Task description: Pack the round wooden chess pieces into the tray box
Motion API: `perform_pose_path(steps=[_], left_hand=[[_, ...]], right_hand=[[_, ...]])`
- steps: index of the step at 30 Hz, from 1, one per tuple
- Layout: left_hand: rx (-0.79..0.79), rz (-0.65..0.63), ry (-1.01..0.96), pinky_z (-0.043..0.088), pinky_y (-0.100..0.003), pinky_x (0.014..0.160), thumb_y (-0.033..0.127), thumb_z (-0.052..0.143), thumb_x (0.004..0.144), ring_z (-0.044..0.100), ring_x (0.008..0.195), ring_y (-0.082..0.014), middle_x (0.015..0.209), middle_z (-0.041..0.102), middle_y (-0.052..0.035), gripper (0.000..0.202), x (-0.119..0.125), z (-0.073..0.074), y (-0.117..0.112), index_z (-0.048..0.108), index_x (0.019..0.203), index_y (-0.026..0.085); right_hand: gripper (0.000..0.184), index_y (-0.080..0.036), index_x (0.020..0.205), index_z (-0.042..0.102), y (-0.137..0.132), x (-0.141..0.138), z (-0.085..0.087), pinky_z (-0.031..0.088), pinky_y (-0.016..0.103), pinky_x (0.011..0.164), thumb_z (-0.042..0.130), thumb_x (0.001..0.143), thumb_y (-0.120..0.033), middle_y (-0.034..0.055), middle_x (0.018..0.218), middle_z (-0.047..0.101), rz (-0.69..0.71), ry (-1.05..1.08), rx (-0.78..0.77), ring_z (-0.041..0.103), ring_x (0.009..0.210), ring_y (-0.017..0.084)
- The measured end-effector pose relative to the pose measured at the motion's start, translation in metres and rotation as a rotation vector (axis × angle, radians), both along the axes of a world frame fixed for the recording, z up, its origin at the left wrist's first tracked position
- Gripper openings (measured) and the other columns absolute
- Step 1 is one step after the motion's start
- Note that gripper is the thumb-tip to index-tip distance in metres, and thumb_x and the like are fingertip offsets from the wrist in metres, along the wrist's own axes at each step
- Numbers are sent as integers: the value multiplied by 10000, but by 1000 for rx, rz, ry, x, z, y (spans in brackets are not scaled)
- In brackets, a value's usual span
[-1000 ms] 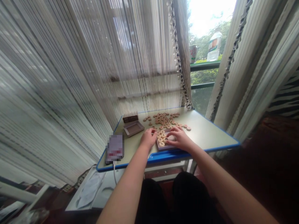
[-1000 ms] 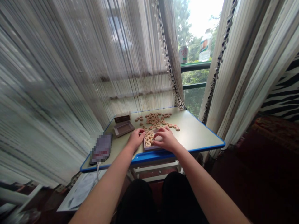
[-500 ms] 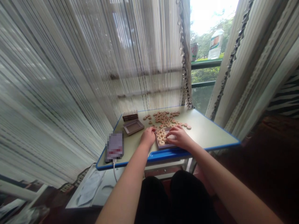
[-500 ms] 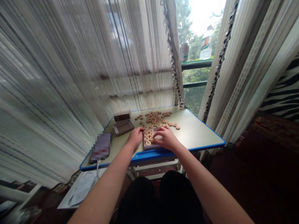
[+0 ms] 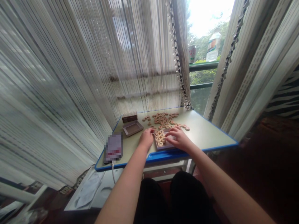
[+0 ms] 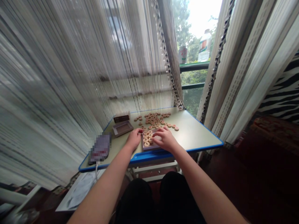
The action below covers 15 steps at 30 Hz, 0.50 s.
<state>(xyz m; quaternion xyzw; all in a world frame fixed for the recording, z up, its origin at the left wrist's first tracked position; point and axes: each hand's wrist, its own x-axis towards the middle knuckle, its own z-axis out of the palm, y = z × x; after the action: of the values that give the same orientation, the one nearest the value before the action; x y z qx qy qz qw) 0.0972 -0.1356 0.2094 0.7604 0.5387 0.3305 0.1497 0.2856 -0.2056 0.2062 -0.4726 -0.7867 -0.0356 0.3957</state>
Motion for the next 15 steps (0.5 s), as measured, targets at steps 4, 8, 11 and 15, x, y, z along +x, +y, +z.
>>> perform_pose_path(steps=[4, 8, 11, 15], left_hand=[[-16, 13, 3, 432, -286, 887, 49, 417, 782, 579, 959, -175, 1048, 644, -90, 343, 1, -1, -1, 633, 1032, 146], [-48, 6, 105, 423, -300, 901, 88, 388, 825, 570, 1027, -193, 1155, 607, -112, 424, 2, 5, 8, 562, 1202, 175], [-77, -87, 256, 414, -316, 911, 128, 422, 829, 557, 1078, -219, 1208, 588, -110, 418, 3, 16, 22, 567, 1211, 218], [-124, -202, 381, 414, -312, 904, 167, 507, 795, 570, 1066, -234, 1172, 619, -87, 352, 3, 26, 42, 635, 1116, 234]], right_hand=[[219, -218, 827, 697, -1, 1, 1, 400, 360, 829, 534, 824, -364, 58, 848, 620, 4, 37, -20, 481, 851, 201], [227, -217, 823, 694, -2, 1, 0, 400, 375, 833, 536, 820, -379, 60, 840, 621, -5, 45, -36, 485, 843, 205], [229, -220, 819, 691, -2, 0, 0, 399, 386, 843, 532, 821, -385, 60, 844, 621, -16, 53, -50, 490, 847, 208], [213, -227, 805, 686, -3, -1, 3, 390, 397, 871, 533, 822, -373, 54, 845, 622, -28, 50, -70, 508, 868, 207]])
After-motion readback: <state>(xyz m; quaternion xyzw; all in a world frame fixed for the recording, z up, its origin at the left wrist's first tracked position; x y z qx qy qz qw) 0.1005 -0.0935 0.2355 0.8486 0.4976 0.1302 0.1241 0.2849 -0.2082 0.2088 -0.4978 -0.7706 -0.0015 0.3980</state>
